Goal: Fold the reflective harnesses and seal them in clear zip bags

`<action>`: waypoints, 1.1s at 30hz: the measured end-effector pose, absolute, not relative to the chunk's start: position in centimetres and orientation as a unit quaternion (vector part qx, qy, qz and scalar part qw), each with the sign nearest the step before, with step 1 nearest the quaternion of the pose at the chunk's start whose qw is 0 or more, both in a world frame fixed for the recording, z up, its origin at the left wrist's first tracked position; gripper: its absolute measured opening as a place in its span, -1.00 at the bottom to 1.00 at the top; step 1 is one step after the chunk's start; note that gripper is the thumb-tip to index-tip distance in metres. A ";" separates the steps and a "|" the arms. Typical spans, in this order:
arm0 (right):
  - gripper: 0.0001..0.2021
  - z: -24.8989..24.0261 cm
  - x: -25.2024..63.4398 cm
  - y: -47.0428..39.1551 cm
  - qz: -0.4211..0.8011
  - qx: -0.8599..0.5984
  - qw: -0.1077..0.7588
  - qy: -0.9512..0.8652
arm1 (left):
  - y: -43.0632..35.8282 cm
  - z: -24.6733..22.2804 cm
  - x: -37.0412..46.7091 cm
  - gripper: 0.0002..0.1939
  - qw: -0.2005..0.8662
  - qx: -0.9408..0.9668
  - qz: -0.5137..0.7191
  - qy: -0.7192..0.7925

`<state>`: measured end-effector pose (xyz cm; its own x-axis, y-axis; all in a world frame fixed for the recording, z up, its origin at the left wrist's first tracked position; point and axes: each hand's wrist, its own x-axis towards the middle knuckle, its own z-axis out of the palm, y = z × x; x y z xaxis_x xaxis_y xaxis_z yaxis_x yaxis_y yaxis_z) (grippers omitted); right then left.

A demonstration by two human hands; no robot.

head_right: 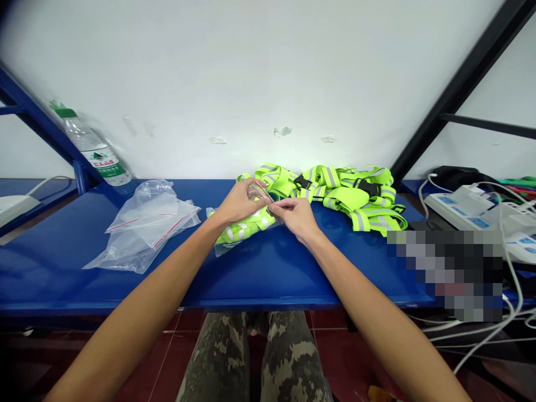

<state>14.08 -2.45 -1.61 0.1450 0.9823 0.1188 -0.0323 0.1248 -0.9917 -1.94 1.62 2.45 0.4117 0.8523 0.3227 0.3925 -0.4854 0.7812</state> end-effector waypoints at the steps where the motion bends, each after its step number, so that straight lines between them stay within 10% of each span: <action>1: -0.71 -1.5 14.1 -2.5 0.442 -0.497 0.575 -0.476 | 1.6 2.4 -1.9 -0.66 0.322 0.778 0.367 0.395; 33: -0.55 -1.1 14.4 -2.5 0.431 -0.450 0.559 -0.547 | 3.0 2.8 -3.2 -0.70 0.545 0.624 0.347 0.439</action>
